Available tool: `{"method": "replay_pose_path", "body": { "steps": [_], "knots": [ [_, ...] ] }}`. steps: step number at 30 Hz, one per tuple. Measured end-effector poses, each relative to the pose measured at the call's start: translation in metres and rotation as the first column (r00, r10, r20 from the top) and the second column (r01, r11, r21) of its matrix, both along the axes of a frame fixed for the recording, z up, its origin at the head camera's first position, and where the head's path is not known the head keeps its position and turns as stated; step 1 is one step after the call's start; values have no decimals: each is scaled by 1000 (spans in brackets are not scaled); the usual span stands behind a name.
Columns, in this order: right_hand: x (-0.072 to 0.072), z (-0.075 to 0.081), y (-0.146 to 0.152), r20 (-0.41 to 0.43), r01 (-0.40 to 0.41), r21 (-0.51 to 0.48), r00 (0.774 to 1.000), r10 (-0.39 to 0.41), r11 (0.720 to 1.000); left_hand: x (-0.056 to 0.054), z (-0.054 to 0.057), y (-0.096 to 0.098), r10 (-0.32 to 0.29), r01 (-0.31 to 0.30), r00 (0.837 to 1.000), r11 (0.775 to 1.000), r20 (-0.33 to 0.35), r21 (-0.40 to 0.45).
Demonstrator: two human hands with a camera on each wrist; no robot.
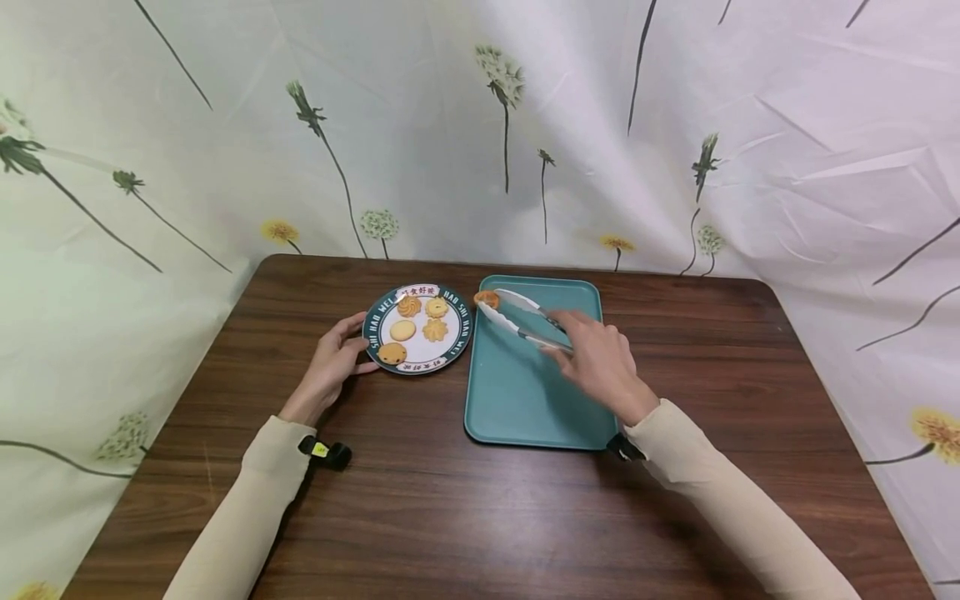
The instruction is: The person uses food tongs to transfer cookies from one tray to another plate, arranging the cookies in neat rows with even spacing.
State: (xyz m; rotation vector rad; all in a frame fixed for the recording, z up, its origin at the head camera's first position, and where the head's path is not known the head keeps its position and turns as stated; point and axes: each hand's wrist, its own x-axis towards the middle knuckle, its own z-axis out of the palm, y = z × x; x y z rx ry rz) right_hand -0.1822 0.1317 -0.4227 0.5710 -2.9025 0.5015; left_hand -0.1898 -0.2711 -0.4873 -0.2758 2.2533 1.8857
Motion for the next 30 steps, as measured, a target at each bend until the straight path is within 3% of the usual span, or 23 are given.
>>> {"method": "replay_pose_path", "body": {
  "steps": [16,30],
  "knots": [
    [13,-2,-6,-9,-55,-6,998,55,998,1,-4,-1,10,-10,1000,1000,8,2],
    [23,-1,-12,-16,-84,12,996,84,996,0,0,-1,12,-12,1000,1000,12,21]
  ]
}}
